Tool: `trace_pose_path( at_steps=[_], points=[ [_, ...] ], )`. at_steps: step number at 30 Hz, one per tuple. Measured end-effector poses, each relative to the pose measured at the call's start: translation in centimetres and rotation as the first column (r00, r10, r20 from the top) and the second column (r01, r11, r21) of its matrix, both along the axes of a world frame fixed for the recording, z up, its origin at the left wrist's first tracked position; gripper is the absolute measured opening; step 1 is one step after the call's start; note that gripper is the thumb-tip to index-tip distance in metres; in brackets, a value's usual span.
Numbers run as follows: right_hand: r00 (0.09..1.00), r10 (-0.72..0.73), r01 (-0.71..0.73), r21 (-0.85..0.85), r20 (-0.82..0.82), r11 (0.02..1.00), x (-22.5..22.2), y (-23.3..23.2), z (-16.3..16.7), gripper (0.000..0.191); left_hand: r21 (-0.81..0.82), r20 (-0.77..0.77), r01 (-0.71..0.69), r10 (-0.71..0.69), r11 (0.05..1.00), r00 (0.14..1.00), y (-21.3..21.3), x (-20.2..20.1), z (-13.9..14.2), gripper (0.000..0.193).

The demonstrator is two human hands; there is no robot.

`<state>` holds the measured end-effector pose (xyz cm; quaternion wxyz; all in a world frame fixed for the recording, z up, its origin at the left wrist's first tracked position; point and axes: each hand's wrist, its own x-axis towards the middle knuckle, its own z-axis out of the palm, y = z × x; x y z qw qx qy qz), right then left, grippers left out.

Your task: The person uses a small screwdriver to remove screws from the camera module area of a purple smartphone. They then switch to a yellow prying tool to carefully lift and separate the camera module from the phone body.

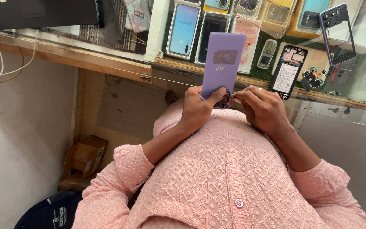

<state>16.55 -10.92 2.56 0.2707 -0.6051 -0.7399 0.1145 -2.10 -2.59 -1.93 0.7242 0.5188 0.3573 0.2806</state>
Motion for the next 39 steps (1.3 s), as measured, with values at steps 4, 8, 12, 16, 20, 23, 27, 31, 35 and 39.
trace_pose_path(
  at_steps=[4, 8, 12, 16, 20, 23, 27, 31, 35, 39],
  points=[
    [0.989, -0.068, 0.041, -0.197, -0.132, 0.98, 0.1, -0.3, 0.4, 0.008, -0.017, 0.039, -0.007, 0.008, 1.0, 0.999, -0.5, -0.1, 0.0, 0.032],
    [0.982, -0.104, 0.077, -0.169, -0.16, 0.983, -0.3, -0.3, 0.8, 0.012, 0.009, -0.036, -0.004, 0.004, 1.0, 0.999, -0.4, 0.2, 0.1, 0.034],
    [0.984, -0.09, 0.08, -0.066, -0.154, 0.995, -0.5, -0.4, 1.3, 0.015, -0.094, 0.058, -0.002, 0.008, 0.996, 0.998, -0.3, 0.1, 0.3, 0.034],
    [0.989, -0.087, 0.078, -0.08, -0.116, 0.994, -0.3, -0.4, 1.6, 0.013, -0.181, 0.111, 0.0, 0.02, 0.983, 0.994, -0.4, 0.1, 0.5, 0.032],
    [0.991, -0.09, 0.087, -0.03, -0.103, 0.996, -0.1, -0.4, 1.5, 0.013, -0.181, 0.114, 0.016, 0.005, 0.983, 0.993, -0.4, 0.1, 0.5, 0.031],
    [0.994, -0.084, 0.083, -0.015, -0.07, 0.996, -0.1, -0.5, 1.1, 0.013, -0.18, 0.142, 0.015, 0.011, 0.984, 0.99, -0.5, 0.1, 0.4, 0.03],
    [0.995, -0.054, 0.053, -0.011, -0.083, 0.999, 0.0, -0.7, 0.6, 0.013, -0.16, 0.18, -0.021, 0.05, 0.987, 0.982, -0.6, 0.0, 0.1, 0.028],
    [0.992, -0.125, 0.127, 0.062, -0.035, 0.99, -0.6, -1.3, 0.1, 0.014, -0.187, 0.182, -0.039, 0.074, 0.982, 0.98, -0.7, 0.0, 0.0, 0.029],
    [0.989, -0.147, 0.146, 0.087, 0.005, 0.985, -0.8, -1.7, 0.1, 0.015, -0.183, 0.156, -0.034, 0.063, 0.982, 0.986, -0.7, -0.1, 0.1, 0.029],
    [0.988, -0.153, 0.148, 0.112, 0.036, 0.983, -0.9, -1.7, 0.0, 0.013, -0.142, 0.111, -0.035, 0.052, 0.989, 0.992, -0.6, -0.1, 0.3, 0.027]
  ],
)
